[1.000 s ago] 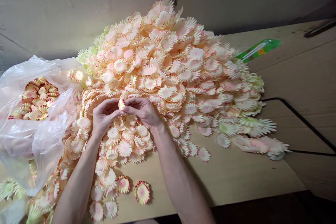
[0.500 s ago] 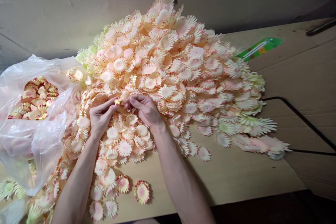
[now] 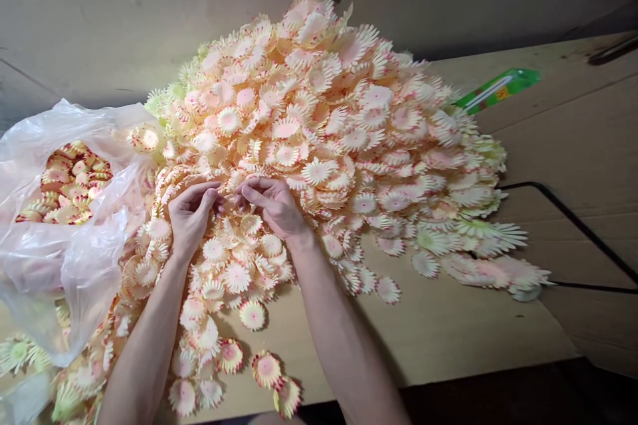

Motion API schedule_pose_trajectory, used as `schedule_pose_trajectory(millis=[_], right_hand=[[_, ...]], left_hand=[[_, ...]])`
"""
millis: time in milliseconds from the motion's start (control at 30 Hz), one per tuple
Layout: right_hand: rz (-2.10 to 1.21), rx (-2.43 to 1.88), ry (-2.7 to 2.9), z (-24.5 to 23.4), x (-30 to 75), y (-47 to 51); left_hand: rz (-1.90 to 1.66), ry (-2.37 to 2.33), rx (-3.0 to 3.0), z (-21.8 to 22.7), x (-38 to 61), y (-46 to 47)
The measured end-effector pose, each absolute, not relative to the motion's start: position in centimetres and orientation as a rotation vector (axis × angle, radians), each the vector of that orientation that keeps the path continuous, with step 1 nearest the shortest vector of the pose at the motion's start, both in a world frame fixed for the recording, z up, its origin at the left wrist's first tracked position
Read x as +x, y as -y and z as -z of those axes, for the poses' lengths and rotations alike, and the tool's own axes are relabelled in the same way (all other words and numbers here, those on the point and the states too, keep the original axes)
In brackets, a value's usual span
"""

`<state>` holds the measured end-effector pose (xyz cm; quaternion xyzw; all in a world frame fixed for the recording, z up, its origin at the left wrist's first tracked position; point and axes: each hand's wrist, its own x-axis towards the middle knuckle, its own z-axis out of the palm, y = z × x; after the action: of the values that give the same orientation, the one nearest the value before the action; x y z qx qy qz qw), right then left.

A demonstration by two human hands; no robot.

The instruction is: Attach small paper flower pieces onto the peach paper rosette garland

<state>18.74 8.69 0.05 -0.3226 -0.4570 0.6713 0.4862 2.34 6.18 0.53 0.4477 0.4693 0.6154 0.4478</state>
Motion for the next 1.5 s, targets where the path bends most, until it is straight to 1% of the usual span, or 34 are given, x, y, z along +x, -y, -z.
schedule_pose_trajectory(millis=[167, 300, 367, 467, 533, 600, 667, 733, 800, 833, 900, 1000, 1133, 1200, 1267, 1300, 1400, 1500], right_hand=[[-1.627, -0.692, 1.078, 0.1, 18.8, -8.6], [-1.552, -0.560, 1.091, -0.6, 18.7, -8.2], [-1.491, -0.463, 1.151, -2.2, 18.9, -7.5], [-1.359, -0.364, 1.361, -6.0, 19.8, -5.4], [-1.290, -0.371, 1.556, -8.7, 20.7, -2.9], [-1.262, -0.422, 1.805, -10.3, 21.7, 0.1], [-1.288, -0.698, 2.131, -10.4, 22.5, 3.4], [-1.274, -1.209, 2.420, -9.1, 23.0, 6.4], [-1.243, -1.618, 2.554, -7.2, 23.1, 8.8], [-1.254, -1.746, 2.554, -6.3, 23.0, 9.7], [-1.314, -1.812, 2.503, -5.1, 22.9, 10.7], [-1.410, -1.697, 2.448, -4.9, 23.2, 10.7], [-1.397, -1.585, 2.346, -6.2, 24.3, 8.2], [-1.399, -1.466, 2.173, -6.8, 24.4, 5.8], [-1.280, -1.340, 1.869, -6.9, 23.8, 2.8], [-1.274, -1.270, 1.703, -6.6, 23.3, 1.2], [-1.386, -1.041, 1.355, -5.1, 21.0, -3.8], [-1.516, -0.941, 1.226, -2.8, 18.4, -7.4]], left_hand=[[-1.511, -1.171, 1.123, -0.4, 2.1, -6.3], [-1.514, -1.107, 1.094, -0.4, 2.1, -6.3], [-1.522, -1.063, 1.098, -0.4, 2.2, -6.3], [-1.550, -1.040, 1.100, -0.4, 2.3, -6.4], [-1.550, -1.043, 1.094, -0.4, 2.3, -6.4], [-1.560, -1.055, 1.097, -0.4, 2.2, -6.5], [-1.576, -1.063, 1.108, -0.3, 2.2, -6.5], [-1.585, -1.055, 1.114, -0.2, 2.2, -6.5], [-1.594, -1.029, 1.104, -0.1, 2.1, -6.5], [-1.598, -1.012, 1.092, 0.0, 2.1, -6.5], [-1.600, -0.980, 1.072, 0.3, 2.0, -6.6], [-1.598, -0.939, 1.040, 0.6, 1.7, -6.7], [-1.624, -0.850, 0.986, 0.8, 1.6, -6.8], [-1.613, -0.828, 0.979, 0.7, 1.5, -6.7], [-1.577, -0.818, 0.995, 0.7, 1.5, -6.6], [-1.550, -0.811, 1.013, 0.7, 1.5, -6.5], [-1.463, -0.781, 1.088, 0.6, 1.3, -6.4], [-1.439, -0.755, 1.137, 0.6, 1.3, -6.4]])
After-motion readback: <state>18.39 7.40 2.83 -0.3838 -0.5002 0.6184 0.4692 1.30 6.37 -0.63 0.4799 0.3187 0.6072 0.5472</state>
